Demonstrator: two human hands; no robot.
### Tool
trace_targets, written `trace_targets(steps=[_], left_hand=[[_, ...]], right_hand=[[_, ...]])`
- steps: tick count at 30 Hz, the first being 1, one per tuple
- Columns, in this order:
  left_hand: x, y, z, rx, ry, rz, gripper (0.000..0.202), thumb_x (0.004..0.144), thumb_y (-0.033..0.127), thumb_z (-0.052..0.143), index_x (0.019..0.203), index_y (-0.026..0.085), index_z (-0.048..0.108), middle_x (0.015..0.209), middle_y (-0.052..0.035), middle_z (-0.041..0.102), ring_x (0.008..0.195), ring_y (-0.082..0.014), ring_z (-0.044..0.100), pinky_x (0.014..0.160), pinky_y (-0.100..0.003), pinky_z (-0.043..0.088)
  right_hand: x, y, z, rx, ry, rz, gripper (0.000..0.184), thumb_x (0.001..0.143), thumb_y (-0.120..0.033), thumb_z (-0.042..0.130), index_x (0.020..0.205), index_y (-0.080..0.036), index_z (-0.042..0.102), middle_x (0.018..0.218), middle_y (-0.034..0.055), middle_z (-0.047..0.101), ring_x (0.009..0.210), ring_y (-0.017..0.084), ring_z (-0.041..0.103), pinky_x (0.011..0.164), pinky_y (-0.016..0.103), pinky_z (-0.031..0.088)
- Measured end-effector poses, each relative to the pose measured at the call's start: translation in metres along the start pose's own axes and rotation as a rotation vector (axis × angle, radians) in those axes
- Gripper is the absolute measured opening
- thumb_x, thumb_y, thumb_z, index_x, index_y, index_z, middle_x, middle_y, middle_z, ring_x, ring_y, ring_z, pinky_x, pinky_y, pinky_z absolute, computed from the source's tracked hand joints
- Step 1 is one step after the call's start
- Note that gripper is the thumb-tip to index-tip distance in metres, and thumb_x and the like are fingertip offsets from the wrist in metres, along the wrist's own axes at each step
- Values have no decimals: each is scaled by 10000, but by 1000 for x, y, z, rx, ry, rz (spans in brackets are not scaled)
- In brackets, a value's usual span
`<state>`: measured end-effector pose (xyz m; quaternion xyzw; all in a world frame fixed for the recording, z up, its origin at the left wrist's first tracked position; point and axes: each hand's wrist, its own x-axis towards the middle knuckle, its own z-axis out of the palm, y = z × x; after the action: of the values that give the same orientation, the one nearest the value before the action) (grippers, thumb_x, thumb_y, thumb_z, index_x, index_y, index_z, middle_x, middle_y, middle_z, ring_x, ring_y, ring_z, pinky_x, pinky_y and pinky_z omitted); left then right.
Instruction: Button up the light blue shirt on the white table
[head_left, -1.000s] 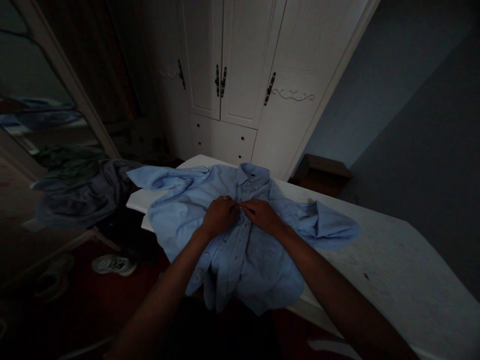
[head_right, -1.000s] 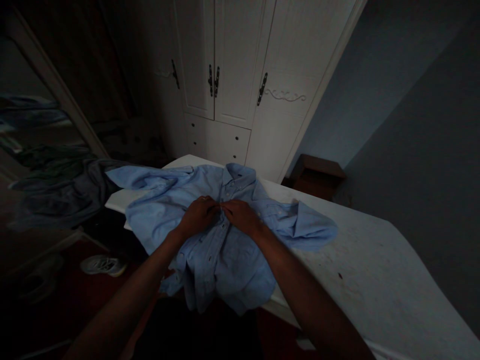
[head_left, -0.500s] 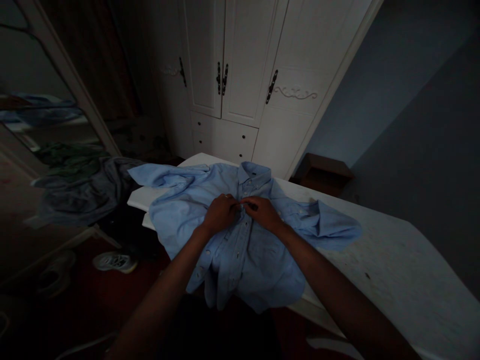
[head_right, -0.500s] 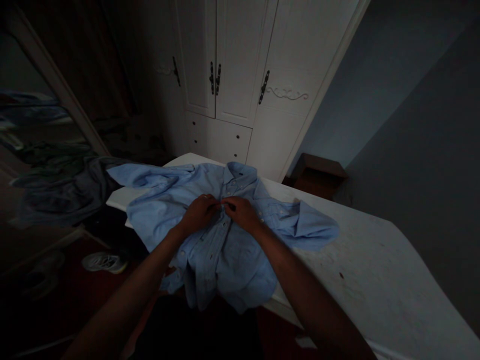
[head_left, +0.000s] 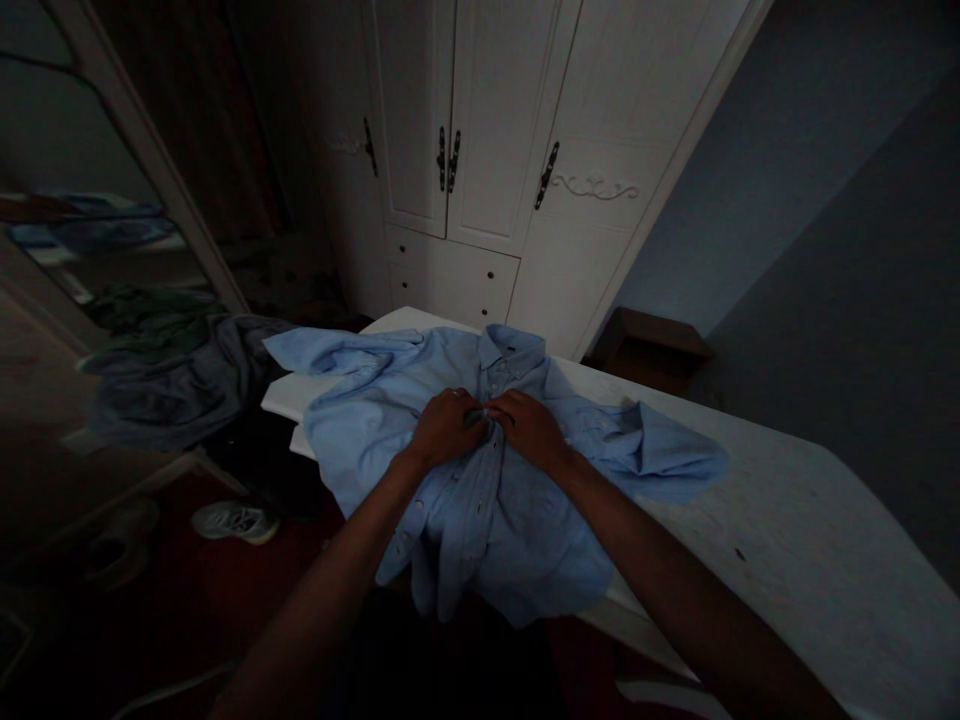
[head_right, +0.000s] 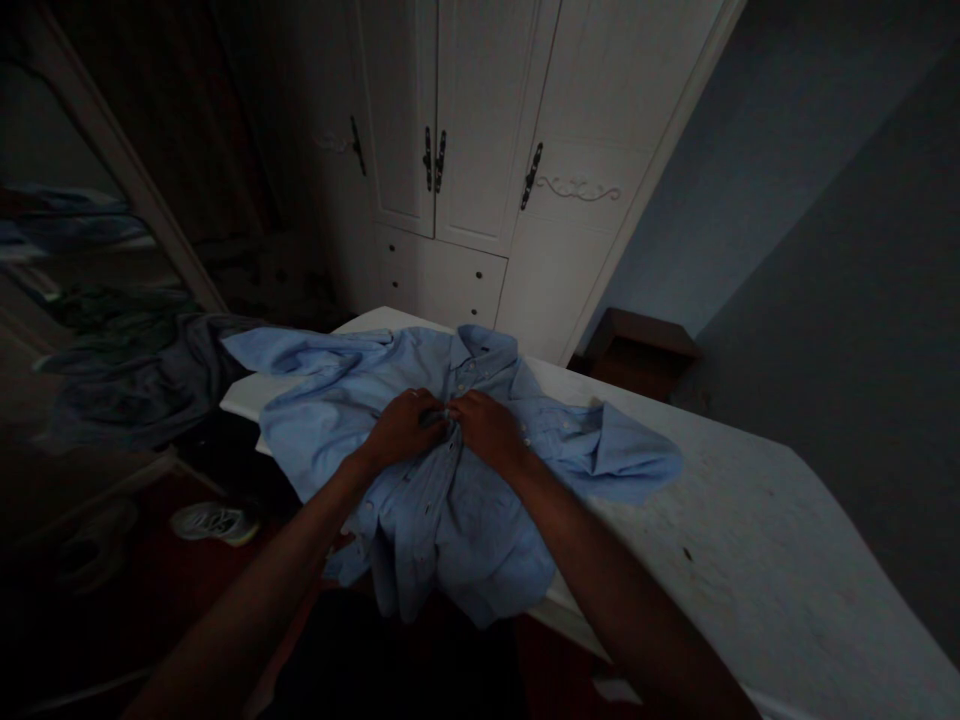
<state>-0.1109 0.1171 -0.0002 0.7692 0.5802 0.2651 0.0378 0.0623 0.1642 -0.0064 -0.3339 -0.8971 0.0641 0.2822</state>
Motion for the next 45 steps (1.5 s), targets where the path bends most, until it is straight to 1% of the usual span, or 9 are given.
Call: trace_targets(steps=[3,6,20,25,27,29,33,40,45], left_hand=[[0,0,1,33,-11,-6,213,825,286,574,949,171,704,931,-76,665,910,-224,585,818,-331,464],[1,0,1,47,-19,-12,213,847,281,553,954,172,702,938,-76,663,929,-220,588,839,-327,464],[1,2,4,95,18,-4,225,865,283,549,956,166,718,910,-80,669,901,-219,590,815,-323,463],[1,4,1,100,2,-17,223,877,296,538,915,182,726,895,-74,672,890,-216,593,794,-319,467],[1,4,1,105,-4,-13,229,879,301,537,919,183,728,904,-75,674,898,-218,593,805,-322,469],[0,5,0,105,-11,-9,231,876,293,539,947,182,729,924,-76,675,911,-218,592,823,-327,470],[0,5,0,101,-14,-24,241,870,287,541,984,181,725,957,-81,674,940,-220,589,850,-334,470],[0,7,-3,81,-18,-34,214,857,265,550,956,191,725,935,-79,671,936,-226,593,839,-341,478],[1,3,-1,44,-20,-29,186,862,267,563,921,195,725,927,-76,671,937,-223,599,842,-332,475]], right_hand=[[0,-6,-1,-59,-10,4,189,956,-206,520,1005,-193,702,950,76,668,906,194,615,802,292,487],[0,-9,-3,-51,-13,18,175,958,-217,518,983,-187,689,942,74,662,894,194,613,801,290,482],[4,3,1,198,28,42,127,886,-169,575,922,-182,696,878,48,675,812,173,614,765,288,461],[4,1,-2,249,14,70,116,856,-254,637,897,-167,701,798,31,681,724,152,612,693,259,455],[5,2,-2,249,16,79,100,848,-240,642,875,-172,710,784,26,691,711,146,620,679,250,455],[5,3,-2,249,15,78,95,846,-221,638,866,-180,721,794,27,710,719,147,634,684,247,461],[6,8,-3,285,-9,75,135,860,-248,634,885,-186,751,853,41,748,762,165,673,713,260,487],[6,10,-7,339,-56,102,161,864,-255,624,909,-189,763,882,40,766,799,184,704,735,280,515],[6,9,-5,313,-65,97,159,859,-210,610,922,-172,751,872,39,757,783,167,690,719,259,501]])
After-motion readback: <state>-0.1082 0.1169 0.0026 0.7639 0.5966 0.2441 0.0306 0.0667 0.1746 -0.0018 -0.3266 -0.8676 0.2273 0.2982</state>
